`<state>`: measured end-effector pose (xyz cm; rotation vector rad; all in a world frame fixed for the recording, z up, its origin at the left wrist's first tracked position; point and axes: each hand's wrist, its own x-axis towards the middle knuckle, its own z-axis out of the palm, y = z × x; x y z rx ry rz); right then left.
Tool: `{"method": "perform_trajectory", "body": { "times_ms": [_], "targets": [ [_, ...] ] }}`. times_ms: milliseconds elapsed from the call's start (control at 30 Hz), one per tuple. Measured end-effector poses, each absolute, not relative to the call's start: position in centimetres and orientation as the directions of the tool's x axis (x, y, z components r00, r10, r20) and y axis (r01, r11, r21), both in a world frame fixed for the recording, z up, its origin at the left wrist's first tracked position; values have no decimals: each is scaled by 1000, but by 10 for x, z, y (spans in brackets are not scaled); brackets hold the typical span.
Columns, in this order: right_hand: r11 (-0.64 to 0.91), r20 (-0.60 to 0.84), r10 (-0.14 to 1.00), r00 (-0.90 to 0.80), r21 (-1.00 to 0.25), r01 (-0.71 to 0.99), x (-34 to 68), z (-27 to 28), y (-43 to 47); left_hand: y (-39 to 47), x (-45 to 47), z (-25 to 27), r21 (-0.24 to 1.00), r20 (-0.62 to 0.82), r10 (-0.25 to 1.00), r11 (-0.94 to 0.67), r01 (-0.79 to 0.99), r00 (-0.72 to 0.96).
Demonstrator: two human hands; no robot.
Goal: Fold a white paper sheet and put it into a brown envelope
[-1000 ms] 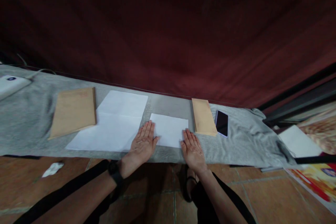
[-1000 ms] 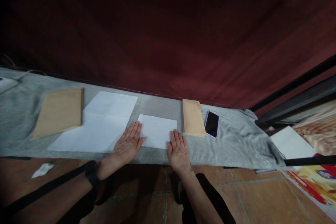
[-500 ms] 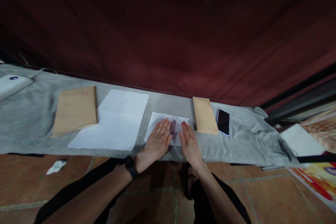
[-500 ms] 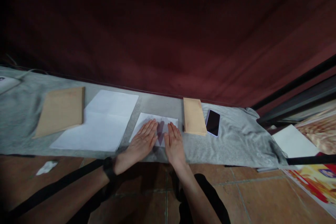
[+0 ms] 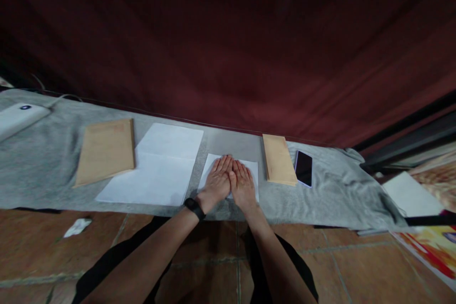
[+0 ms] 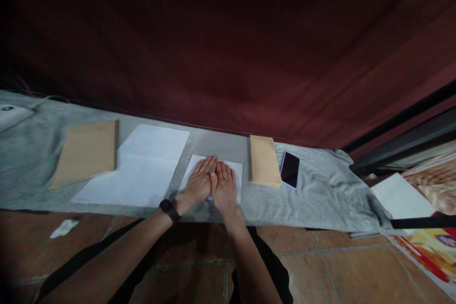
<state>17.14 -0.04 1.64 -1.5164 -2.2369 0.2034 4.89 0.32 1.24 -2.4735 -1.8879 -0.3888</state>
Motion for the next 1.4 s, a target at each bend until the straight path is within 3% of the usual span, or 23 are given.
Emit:
{"method": "perform_trajectory", "body": {
  "times_ms": [300,600,933,1200,1400],
  "targets": [
    [320,311,916,-253,-187,929,180,6,6,-3,38,11,161,284,938,-250,955,198],
    [259,448,882,-144,-208,943,195,-10,6,-11,29,9,171,252,964,-135,976,89],
    [272,477,868,-139,-220,937,199,-13,3,-16,27,10,193,249,968,-63,979,13],
    [269,449,882,-146,-224,937,194,7,-2,-19,28,19,216,326,945,-116,969,41],
    [429,322,886,-333,-299,852,179,31,-15,-28,45,15,179,325,913,-317,932,248]
  ]
}}
